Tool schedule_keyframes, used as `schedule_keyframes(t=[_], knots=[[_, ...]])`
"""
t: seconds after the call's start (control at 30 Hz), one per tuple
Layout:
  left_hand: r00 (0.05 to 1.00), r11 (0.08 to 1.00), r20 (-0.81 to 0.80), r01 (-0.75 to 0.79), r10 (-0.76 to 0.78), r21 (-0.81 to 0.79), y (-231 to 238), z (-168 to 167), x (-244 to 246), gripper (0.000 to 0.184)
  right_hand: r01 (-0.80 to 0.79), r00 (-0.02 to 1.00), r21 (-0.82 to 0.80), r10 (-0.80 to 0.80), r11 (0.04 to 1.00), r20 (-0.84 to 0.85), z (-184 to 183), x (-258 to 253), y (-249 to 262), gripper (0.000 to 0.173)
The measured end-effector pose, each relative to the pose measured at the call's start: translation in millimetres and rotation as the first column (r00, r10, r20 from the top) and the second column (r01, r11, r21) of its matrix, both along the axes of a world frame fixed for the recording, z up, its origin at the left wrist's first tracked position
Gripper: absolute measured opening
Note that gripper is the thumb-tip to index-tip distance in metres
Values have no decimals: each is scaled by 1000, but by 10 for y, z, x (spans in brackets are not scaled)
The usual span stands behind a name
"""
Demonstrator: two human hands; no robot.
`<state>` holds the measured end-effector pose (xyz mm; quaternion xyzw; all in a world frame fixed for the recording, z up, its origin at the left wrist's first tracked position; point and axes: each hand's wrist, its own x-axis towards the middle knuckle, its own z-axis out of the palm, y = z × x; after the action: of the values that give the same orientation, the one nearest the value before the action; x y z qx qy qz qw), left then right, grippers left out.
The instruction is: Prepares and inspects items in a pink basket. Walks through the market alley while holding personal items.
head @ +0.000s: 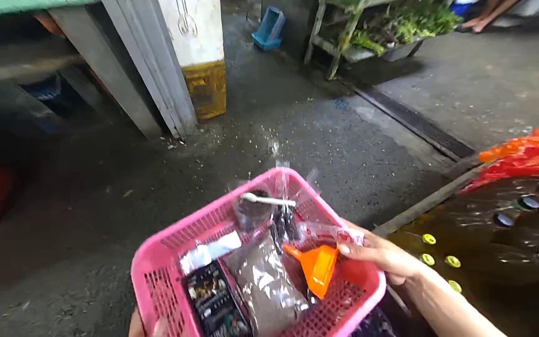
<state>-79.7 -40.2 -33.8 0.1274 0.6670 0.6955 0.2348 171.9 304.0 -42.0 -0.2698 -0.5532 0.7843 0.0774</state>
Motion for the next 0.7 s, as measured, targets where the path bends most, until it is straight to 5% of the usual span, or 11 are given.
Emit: schedule_keyframes(t=[0.07, 0.17, 0.27, 0.47, 0.6, 0.7], knots=[[997, 998, -43, 55, -57, -42, 350, -109, -596, 64, 25, 1000, 25, -25, 999, -2, -107, -456, 256, 79], [989, 994, -115, 84, -92, -73, 920, -173, -1381, 79, 78, 997, 82, -76, 994, -25, -195, -1059, 681, 65], [984, 993, -143, 96, -105, -66, 1331, 94, -1919, 76, 120, 992, 140, -112, 983, -64, -47, -1422, 949, 56], [983, 973, -142, 82, -114, -216, 2041, 1355, -2505, 51, 345, 937, -22, -346, 938, -52, 1131, -1759, 1063, 64], [832, 890, -518, -69, -197, -450, 2313, 2396, -2688, 71, 504, 862, -51, -500, 862, 78, 2154, -1716, 1016, 75], [750, 871, -584, -22, -311, -491, 2762, 3231, -2625, 55, 588, 807, -46, -582, 807, 99, 2742, -1711, 1111, 79]])
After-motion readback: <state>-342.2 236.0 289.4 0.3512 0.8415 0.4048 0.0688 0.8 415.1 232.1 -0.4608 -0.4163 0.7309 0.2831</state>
